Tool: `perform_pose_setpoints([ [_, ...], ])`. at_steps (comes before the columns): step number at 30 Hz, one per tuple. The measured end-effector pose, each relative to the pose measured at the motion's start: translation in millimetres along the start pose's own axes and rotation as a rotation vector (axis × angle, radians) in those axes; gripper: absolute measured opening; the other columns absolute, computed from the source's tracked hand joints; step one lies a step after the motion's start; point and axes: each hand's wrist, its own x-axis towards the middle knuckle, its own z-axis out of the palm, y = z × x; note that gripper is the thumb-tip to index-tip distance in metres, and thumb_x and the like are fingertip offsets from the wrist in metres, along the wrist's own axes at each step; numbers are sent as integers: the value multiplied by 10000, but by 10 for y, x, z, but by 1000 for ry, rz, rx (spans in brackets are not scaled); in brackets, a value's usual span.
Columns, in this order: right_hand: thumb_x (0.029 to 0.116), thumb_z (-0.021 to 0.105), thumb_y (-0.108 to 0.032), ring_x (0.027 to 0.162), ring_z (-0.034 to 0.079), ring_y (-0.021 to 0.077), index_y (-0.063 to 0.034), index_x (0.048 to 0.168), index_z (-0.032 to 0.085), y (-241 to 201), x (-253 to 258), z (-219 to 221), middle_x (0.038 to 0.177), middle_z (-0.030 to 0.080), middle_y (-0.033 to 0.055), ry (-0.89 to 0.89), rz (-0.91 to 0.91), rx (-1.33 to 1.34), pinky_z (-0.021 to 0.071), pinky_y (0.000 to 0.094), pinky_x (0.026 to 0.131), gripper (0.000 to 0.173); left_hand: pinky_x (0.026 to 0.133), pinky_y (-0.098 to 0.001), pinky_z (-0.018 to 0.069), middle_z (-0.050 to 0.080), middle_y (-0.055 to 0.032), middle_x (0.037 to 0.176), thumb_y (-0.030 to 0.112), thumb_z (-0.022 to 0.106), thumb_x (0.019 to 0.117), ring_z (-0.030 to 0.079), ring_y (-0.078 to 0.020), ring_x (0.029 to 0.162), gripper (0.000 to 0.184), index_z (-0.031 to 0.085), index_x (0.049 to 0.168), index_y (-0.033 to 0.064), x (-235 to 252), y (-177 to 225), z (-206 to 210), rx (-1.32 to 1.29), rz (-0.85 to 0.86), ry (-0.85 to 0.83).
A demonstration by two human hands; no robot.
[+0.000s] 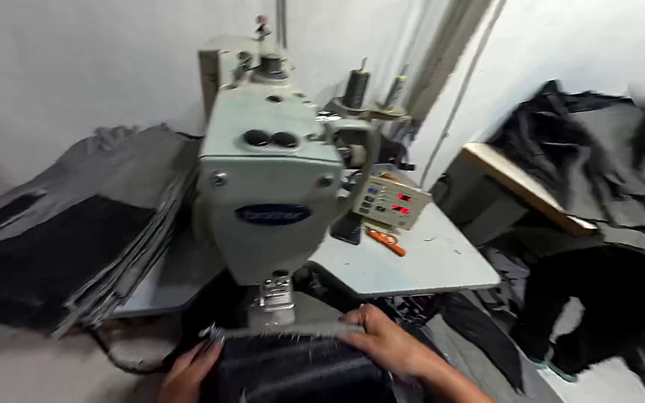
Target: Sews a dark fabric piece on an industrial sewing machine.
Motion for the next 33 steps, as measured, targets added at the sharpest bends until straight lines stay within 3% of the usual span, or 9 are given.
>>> perform_pose_setpoints([
  [3,971,597,-341,575,489,45,-77,715,620,109,491,-49,618,510,-56,91,148,-117,425,320,587,368,883,-287,563,718,-62,1034,110,486,1057,680,-62,949,251,645,1181,-39,532,103,185,-52,-14,143],
  [6,996,601,-375,683,602,198,-39,787,699,60,846,-185,678,605,57,278,157,-311,478,468,673,407,872,-277,542,678,-78,1029,81,486,1058,647,-84,952,215,628,1158,-44,1091,169,303,130,159,153],
  [9,995,649,-294,765,677,422,12,874,731,122,1075,-175,748,668,220,410,97,-536,491,622,696,339,1068,-541,438,619,-303,1281,95,523,1056,585,-406,1233,314,600,1287,-103,1545,141,213,676,204,12],
  [10,999,641,-274,803,686,442,17,927,745,163,1083,-142,791,685,240,408,84,-548,497,634,729,317,1117,-543,396,571,-319,1362,85,525,1054,535,-426,1307,346,566,1338,-107,1531,159,199,742,168,-61],
  [12,1022,575,-299,850,697,447,32,994,748,290,961,-15,842,703,255,373,39,-531,512,642,777,374,1035,-444,466,640,-263,1216,96,514,1059,611,-295,1152,293,603,1252,-106,1328,91,226,561,179,-86],
  [14,1003,523,-336,683,695,402,29,875,723,393,767,155,703,670,216,400,-102,-545,524,607,622,435,943,-241,502,699,-112,1026,99,505,1039,635,-44,979,275,661,1121,-112,1057,-4,272,316,309,-66],
  [16,986,500,-362,536,645,322,8,763,686,485,616,241,583,608,159,455,-172,-550,486,524,498,470,895,-145,495,683,37,909,91,497,1016,608,91,906,241,674,1013,-73,913,-36,310,172,359,-53],
  [23,973,533,-397,525,619,258,-43,764,674,448,751,-72,569,580,111,611,-190,-621,463,455,477,435,863,-269,539,697,-63,944,111,529,993,659,-48,912,241,669,1108,-46,1329,65,270,262,289,-56],
  [33,979,520,-399,507,611,230,-43,771,670,459,718,-61,559,575,102,582,-271,-614,455,419,456,438,821,-185,520,643,21,883,37,502,996,618,36,855,158,627,1066,-30,1093,177,302,216,226,-20],
])
